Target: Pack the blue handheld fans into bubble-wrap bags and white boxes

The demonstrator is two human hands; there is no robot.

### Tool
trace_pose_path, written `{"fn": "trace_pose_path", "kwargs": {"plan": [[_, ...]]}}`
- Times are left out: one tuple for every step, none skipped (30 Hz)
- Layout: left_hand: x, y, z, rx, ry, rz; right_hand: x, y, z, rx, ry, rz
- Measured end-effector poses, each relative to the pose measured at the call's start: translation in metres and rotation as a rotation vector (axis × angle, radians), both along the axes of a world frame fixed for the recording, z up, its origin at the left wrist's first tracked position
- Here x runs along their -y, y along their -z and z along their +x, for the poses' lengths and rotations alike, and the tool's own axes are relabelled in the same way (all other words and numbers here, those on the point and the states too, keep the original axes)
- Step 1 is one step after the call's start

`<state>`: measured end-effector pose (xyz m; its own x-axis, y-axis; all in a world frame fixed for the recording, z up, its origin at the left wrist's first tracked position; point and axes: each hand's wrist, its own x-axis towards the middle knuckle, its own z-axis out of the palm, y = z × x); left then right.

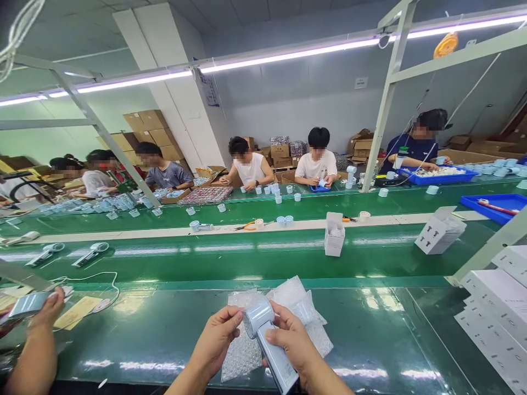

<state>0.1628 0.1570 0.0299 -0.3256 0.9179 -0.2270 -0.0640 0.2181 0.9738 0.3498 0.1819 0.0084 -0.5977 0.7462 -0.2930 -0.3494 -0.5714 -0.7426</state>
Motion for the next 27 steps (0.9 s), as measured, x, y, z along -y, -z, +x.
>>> {"fn": "trace_pose_path", "kwargs": {"plan": [[0.003, 0.004, 0.002, -0.032, -0.04, 0.007, 0.002, 0.0, 0.0, 0.02, 0.008, -0.006], [0.006, 0.007, 0.005, -0.096, -0.069, 0.047, 0.004, 0.0, -0.001, 0.039, 0.018, -0.014], [0.01, 0.009, 0.008, -0.197, -0.083, 0.123, 0.007, -0.001, -0.001, 0.059, 0.031, -0.027], [0.014, 0.01, 0.011, -0.33, -0.086, 0.23, 0.009, -0.003, -0.002, 0.077, 0.048, -0.043], [0.018, 0.011, 0.014, -0.482, -0.074, 0.356, 0.012, -0.005, -0.003, 0.093, 0.067, -0.057], [0.023, 0.011, 0.016, -0.634, -0.05, 0.481, 0.015, -0.007, -0.003, 0.106, 0.088, -0.069], [0.027, 0.011, 0.017, -0.766, -0.021, 0.587, 0.018, -0.009, -0.004, 0.118, 0.107, -0.077], [0.031, 0.01, 0.017, -0.863, 0.005, 0.659, 0.021, -0.011, -0.003, 0.128, 0.122, -0.088], [0.035, 0.01, 0.016, -0.94, 0.023, 0.711, 0.024, -0.013, -0.003, 0.135, 0.132, -0.104], [0.038, 0.009, 0.015, -1.003, 0.039, 0.748, 0.027, -0.015, -0.002, 0.138, 0.14, -0.124], [0.04, 0.01, 0.013, -1.052, 0.051, 0.773, 0.029, -0.016, 0.0, 0.136, 0.144, -0.152], [0.042, 0.01, 0.012, -1.091, 0.057, 0.789, 0.032, -0.016, 0.002, 0.129, 0.144, -0.181], [0.043, 0.011, 0.011, -1.122, 0.055, 0.798, 0.034, -0.015, 0.004, 0.119, 0.14, -0.209], [0.044, 0.012, 0.011, -1.147, 0.044, 0.8, 0.035, -0.014, 0.005, 0.11, 0.136, -0.231], [0.045, 0.014, 0.012, -1.164, 0.031, 0.797, 0.036, -0.013, 0.007, 0.11, 0.136, -0.25], [0.046, 0.015, 0.014, -1.171, 0.028, 0.799, 0.036, -0.011, 0.008, 0.12, 0.139, -0.263], [0.047, 0.016, 0.018, -1.169, 0.05, 0.823, 0.036, -0.009, 0.009, 0.137, 0.149, -0.268], [0.048, 0.018, 0.023, -1.155, 0.109, 0.867, 0.035, -0.008, 0.01, 0.159, 0.172, -0.259], [0.05, 0.018, 0.028, -1.123, 0.196, 0.919, 0.033, -0.006, 0.01, 0.179, 0.204, -0.238], [0.051, 0.018, 0.033, -1.072, 0.289, 0.953, 0.032, -0.005, 0.01, 0.19, 0.23, -0.212], [0.052, 0.016, 0.038, -1.01, 0.363, 0.946, 0.031, -0.004, 0.009, 0.193, 0.242, -0.186], [0.053, 0.013, 0.041, -0.946, 0.403, 0.884, 0.031, -0.003, 0.009, 0.195, 0.233, -0.165], [0.053, 0.008, 0.042, -0.888, 0.407, 0.777, 0.031, -0.001, 0.009, 0.206, 0.203, -0.151], [0.053, 0.002, 0.043, -0.838, 0.388, 0.654, 0.033, 0.001, 0.01, 0.228, 0.158, -0.138], [0.053, -0.005, 0.043, -0.798, 0.378, 0.55, 0.035, 0.003, 0.012, 0.264, 0.112, -0.115], [0.053, -0.012, 0.044, -0.763, 0.385, 0.478, 0.037, 0.005, 0.016, 0.312, 0.078, -0.077], [0.053, -0.02, 0.044, -0.724, 0.399, 0.443, 0.04, 0.005, 0.022, 0.368, 0.06, -0.025]]}}
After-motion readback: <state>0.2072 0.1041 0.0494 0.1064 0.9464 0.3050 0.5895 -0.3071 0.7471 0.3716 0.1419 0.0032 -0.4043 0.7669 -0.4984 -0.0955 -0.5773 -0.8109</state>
